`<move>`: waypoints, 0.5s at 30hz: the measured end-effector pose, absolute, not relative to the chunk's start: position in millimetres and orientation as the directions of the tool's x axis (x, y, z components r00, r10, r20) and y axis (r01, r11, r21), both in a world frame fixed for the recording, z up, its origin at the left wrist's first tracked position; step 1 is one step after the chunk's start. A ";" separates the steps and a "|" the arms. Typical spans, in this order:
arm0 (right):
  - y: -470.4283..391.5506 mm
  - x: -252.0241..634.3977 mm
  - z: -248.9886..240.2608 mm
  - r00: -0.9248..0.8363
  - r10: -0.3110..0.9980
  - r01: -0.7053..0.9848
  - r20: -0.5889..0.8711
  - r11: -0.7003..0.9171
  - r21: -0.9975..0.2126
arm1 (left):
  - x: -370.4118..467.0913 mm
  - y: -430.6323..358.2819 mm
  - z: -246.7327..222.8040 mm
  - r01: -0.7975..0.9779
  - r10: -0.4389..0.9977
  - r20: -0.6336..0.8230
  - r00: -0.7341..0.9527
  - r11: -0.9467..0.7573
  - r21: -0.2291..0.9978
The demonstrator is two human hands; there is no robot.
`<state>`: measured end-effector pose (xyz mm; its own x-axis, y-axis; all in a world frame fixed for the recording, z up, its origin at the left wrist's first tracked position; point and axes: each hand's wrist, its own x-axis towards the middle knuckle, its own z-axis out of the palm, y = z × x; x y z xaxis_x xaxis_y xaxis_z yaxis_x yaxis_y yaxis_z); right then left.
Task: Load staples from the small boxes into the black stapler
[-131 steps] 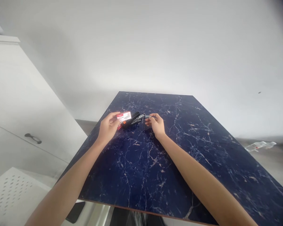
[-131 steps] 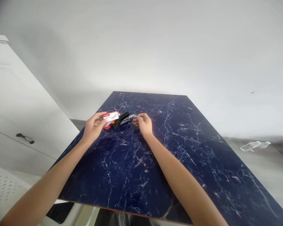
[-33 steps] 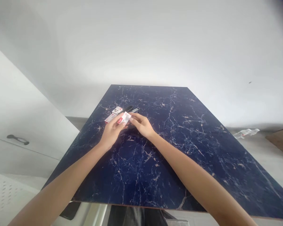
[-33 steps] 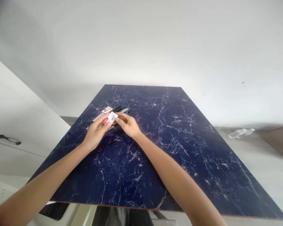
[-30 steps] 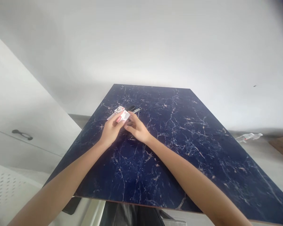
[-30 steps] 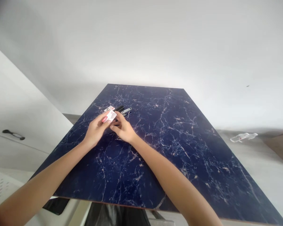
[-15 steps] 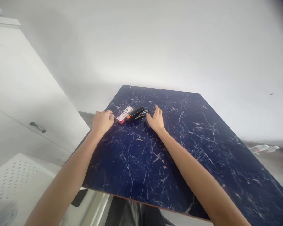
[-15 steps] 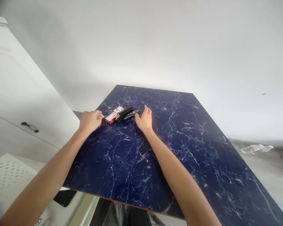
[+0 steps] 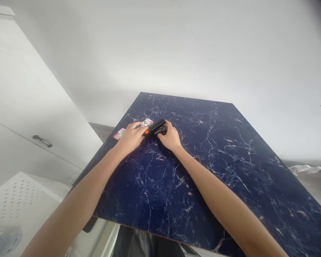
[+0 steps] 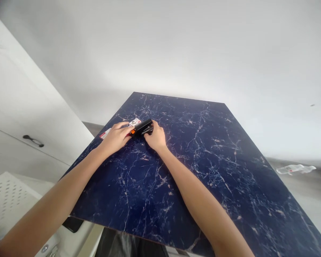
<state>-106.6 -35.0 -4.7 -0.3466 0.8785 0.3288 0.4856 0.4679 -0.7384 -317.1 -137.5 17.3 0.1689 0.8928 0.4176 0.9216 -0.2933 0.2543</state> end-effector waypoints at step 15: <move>-51.9 -110.9 0.0 -0.374 0.860 0.500 0.347 0.502 -0.706 | -368.1 -158.8 39.9 0.886 0.951 0.122 -0.285 0.213 0.412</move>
<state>-110.9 -51.9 0.0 -0.3738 0.8600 0.3475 0.4997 0.5023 -0.7057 -368.1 -158.8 39.9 -0.2852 0.9507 0.1221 0.8858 0.2128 0.4124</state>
